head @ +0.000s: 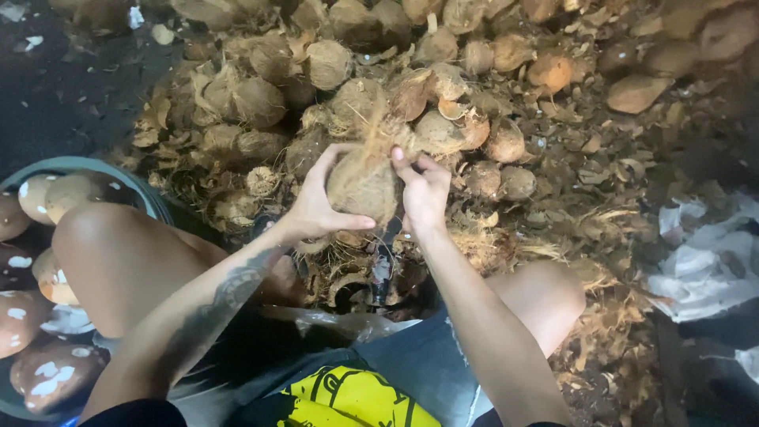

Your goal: The person sits on the ground and uses a large knife to peel the fibrous husk off several coconuts. They rotate each coconut while striking it with the knife to remove the outer layer, then place the peeled coconuts into a nearby green basin.

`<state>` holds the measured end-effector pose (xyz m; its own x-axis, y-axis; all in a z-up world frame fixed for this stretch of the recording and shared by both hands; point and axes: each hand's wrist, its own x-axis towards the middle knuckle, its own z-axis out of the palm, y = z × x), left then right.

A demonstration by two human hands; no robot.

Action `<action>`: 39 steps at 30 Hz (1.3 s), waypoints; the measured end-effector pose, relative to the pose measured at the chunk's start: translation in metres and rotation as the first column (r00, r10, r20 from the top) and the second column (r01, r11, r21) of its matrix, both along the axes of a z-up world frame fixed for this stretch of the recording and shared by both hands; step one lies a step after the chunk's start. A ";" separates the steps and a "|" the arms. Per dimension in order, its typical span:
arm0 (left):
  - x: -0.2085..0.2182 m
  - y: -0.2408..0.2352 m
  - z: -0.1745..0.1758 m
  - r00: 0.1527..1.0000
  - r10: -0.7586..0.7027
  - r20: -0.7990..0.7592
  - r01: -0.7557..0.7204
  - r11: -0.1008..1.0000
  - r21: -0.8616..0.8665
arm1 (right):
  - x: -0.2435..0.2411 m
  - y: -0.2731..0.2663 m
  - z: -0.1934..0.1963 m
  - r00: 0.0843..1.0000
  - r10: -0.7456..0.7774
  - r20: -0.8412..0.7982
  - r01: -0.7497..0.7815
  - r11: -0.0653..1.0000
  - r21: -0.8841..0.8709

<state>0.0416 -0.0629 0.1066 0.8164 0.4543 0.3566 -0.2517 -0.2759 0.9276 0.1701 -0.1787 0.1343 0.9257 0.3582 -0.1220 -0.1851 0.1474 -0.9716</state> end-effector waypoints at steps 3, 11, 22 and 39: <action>-0.007 0.011 -0.002 0.988 -0.117 0.098 0.135 0.967 -0.214 | 0.013 0.001 -0.024 0.993 0.083 0.083 -0.089 0.994 0.070; -0.045 0.001 0.009 0.883 -0.138 0.448 0.468 0.298 -0.832 | 0.004 0.004 -0.007 0.824 0.330 0.461 -0.366 0.931 -0.013; -0.029 0.012 0.054 0.948 -0.218 -0.233 -0.163 0.297 -0.941 | -0.004 0.030 -0.035 0.587 0.289 0.756 -0.289 0.947 -0.137; -0.021 0.039 -0.040 0.883 -0.469 0.039 0.390 0.684 -0.617 | -0.038 0.037 0.029 0.976 0.212 0.039 -0.215 0.971 0.108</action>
<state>0.0203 -0.0241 0.0665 0.9913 0.1275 0.0319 -0.0863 0.4483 0.8897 0.1320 -0.1413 0.1633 0.8286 0.5580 -0.0464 -0.1978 0.2142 -0.9566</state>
